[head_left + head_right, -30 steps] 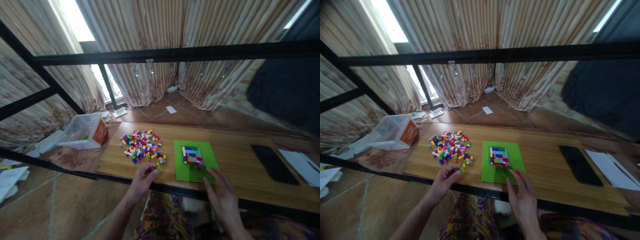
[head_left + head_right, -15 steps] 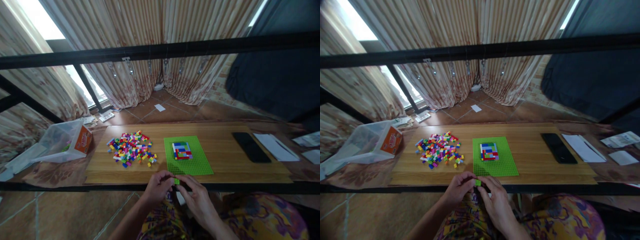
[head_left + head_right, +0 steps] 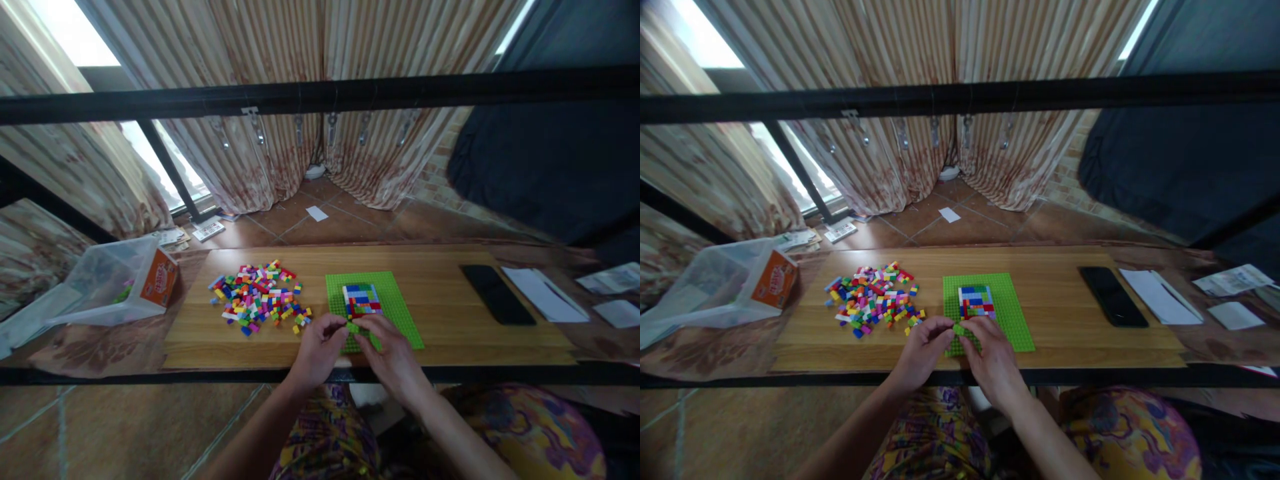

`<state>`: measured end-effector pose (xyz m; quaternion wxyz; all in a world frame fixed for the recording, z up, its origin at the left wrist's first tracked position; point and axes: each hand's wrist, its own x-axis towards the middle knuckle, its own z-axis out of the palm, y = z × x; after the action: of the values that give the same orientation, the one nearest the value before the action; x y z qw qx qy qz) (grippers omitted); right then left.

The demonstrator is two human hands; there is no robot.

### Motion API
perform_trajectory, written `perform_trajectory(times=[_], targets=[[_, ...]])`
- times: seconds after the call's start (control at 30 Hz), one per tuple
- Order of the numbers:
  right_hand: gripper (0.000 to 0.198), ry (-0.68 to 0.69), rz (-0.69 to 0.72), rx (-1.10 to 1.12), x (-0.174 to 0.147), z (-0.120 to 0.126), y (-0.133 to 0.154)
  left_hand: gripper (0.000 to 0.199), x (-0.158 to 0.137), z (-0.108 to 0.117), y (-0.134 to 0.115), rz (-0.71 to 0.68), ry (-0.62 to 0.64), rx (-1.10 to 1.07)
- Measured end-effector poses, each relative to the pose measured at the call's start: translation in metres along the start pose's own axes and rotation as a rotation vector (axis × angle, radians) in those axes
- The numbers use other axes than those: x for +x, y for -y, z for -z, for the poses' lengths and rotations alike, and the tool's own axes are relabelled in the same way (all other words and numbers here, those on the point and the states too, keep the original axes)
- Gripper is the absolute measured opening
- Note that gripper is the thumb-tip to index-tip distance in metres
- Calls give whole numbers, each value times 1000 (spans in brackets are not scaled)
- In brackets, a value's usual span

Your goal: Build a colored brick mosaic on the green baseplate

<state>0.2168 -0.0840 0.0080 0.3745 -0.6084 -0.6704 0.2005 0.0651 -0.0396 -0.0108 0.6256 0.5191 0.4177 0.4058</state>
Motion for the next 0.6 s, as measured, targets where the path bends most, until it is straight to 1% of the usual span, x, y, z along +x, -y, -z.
perform_trajectory(times=[0.07, 0.17, 0.23, 0.33, 0.43, 0.6], targets=[[24, 0, 39, -45, 17, 4, -10, 19, 12, -1, 4, -40, -34, 29], [25, -37, 52, -114, 48, 7, -32, 20, 31, 0, 10, -100, -130, 143], [25, -53, 30, -152, 70, 7, -46, 29, 43, 0, 15, -125, -171, 213], [25, -14, 8, -178, 94, 3, -62, 45, 58, -1, 23, -135, -179, 232], [23, 50, -17, -187, 104, -3, -68, 55, 67, -4, 33, -132, -156, 214], [21, 126, -49, -178, 105, -7, -70, 58, 70, -6, 42, -146, -128, 215]])
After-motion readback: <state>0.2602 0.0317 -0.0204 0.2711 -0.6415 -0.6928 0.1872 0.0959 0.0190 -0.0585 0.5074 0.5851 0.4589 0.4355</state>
